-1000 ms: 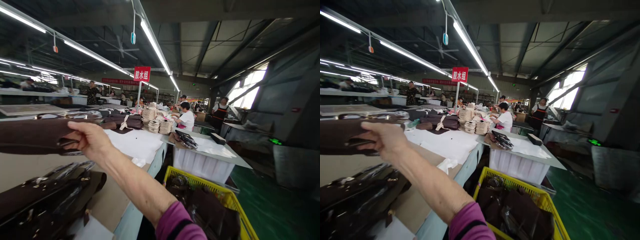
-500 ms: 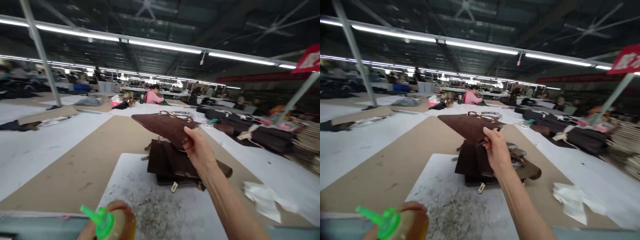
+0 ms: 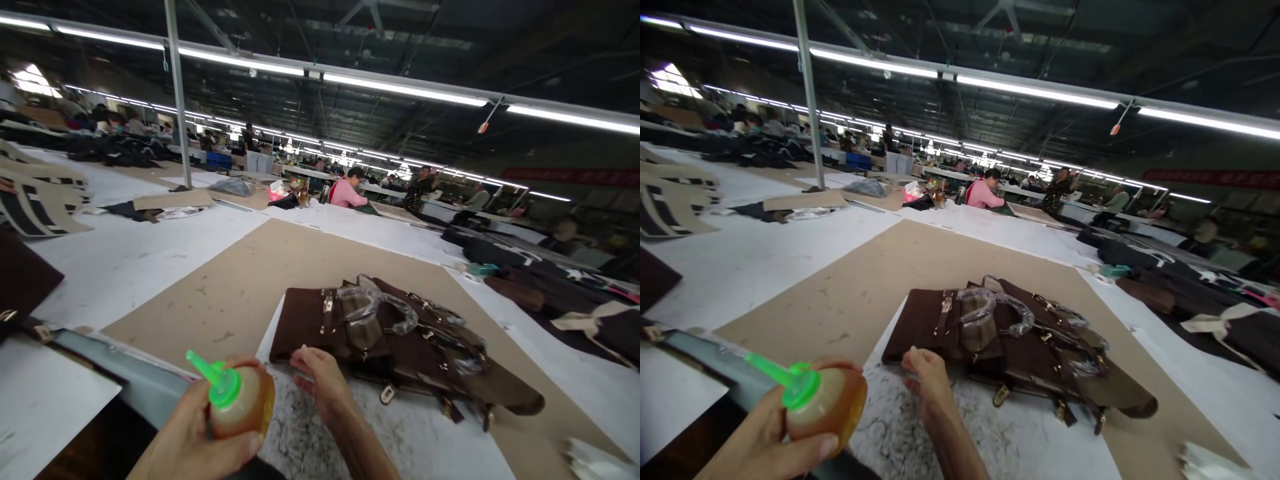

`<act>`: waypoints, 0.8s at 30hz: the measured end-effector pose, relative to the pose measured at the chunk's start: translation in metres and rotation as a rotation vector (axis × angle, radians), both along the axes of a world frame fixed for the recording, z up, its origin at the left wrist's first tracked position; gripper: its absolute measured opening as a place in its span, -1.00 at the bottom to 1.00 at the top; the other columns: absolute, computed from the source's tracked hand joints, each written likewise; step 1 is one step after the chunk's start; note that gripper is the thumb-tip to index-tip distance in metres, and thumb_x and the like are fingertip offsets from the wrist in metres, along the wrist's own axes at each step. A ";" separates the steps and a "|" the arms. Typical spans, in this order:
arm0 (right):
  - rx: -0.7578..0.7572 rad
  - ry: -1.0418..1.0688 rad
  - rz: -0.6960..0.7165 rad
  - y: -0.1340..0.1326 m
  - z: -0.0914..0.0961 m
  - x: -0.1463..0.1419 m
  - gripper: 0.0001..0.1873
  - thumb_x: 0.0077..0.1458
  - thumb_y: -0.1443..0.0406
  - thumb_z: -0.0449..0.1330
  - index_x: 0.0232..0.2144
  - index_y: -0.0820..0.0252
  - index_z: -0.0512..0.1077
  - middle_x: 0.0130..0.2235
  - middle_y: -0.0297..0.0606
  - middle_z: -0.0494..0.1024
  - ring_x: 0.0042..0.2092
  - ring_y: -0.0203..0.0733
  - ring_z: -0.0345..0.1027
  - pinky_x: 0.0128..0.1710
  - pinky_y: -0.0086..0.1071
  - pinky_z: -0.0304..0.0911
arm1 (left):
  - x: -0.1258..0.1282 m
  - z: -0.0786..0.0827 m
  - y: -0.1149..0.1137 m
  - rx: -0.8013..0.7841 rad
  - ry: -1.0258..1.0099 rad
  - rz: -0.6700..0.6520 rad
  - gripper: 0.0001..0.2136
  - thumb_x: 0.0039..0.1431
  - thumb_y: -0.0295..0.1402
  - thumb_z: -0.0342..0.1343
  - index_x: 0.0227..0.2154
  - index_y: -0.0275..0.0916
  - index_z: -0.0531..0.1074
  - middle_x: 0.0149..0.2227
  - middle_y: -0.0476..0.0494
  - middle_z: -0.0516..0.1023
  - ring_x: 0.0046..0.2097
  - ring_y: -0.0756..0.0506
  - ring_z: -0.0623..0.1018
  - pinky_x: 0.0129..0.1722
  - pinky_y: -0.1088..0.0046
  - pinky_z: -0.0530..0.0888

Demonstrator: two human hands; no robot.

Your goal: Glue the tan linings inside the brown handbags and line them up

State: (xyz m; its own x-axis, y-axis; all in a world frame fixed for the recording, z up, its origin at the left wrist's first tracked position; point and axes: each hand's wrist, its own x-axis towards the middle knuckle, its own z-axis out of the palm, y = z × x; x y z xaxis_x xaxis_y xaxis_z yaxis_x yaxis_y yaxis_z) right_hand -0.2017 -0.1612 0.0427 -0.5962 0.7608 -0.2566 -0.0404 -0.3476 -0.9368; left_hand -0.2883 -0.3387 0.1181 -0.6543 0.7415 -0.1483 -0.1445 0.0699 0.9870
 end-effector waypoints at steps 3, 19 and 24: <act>-0.076 -0.023 0.151 -0.011 -0.007 0.020 -0.46 -0.28 -0.09 0.39 -0.50 0.31 0.51 -0.37 -0.09 0.52 -0.30 -0.09 0.38 -0.38 -0.37 0.25 | 0.001 0.006 0.013 -0.035 0.044 -0.054 -0.45 -0.30 -0.26 0.27 -0.13 -0.24 0.35 -0.30 -0.09 0.52 -0.21 -0.20 0.50 -0.27 0.40 0.46; -0.902 0.607 0.113 -0.011 -0.013 0.111 -0.54 -0.07 0.08 0.38 -0.18 0.28 0.51 -0.22 -0.10 0.58 -0.42 -0.28 0.40 -0.53 -0.50 0.26 | 0.066 -0.018 0.093 -0.252 0.445 -0.602 -0.13 -0.29 -0.22 0.38 0.17 -0.25 0.17 0.18 -0.27 0.22 0.17 -0.26 0.25 0.16 0.21 0.25; -0.814 0.624 -0.057 0.018 -0.009 0.172 -0.51 -0.05 0.08 0.37 -0.17 0.33 0.45 -0.24 0.00 0.54 -0.58 -0.46 0.17 -0.65 -0.60 0.10 | 0.031 -0.046 0.099 -0.262 0.919 -0.641 -0.48 -0.01 -0.30 0.25 0.04 -0.24 0.31 0.16 -0.22 0.28 0.19 -0.22 0.20 0.21 0.20 0.16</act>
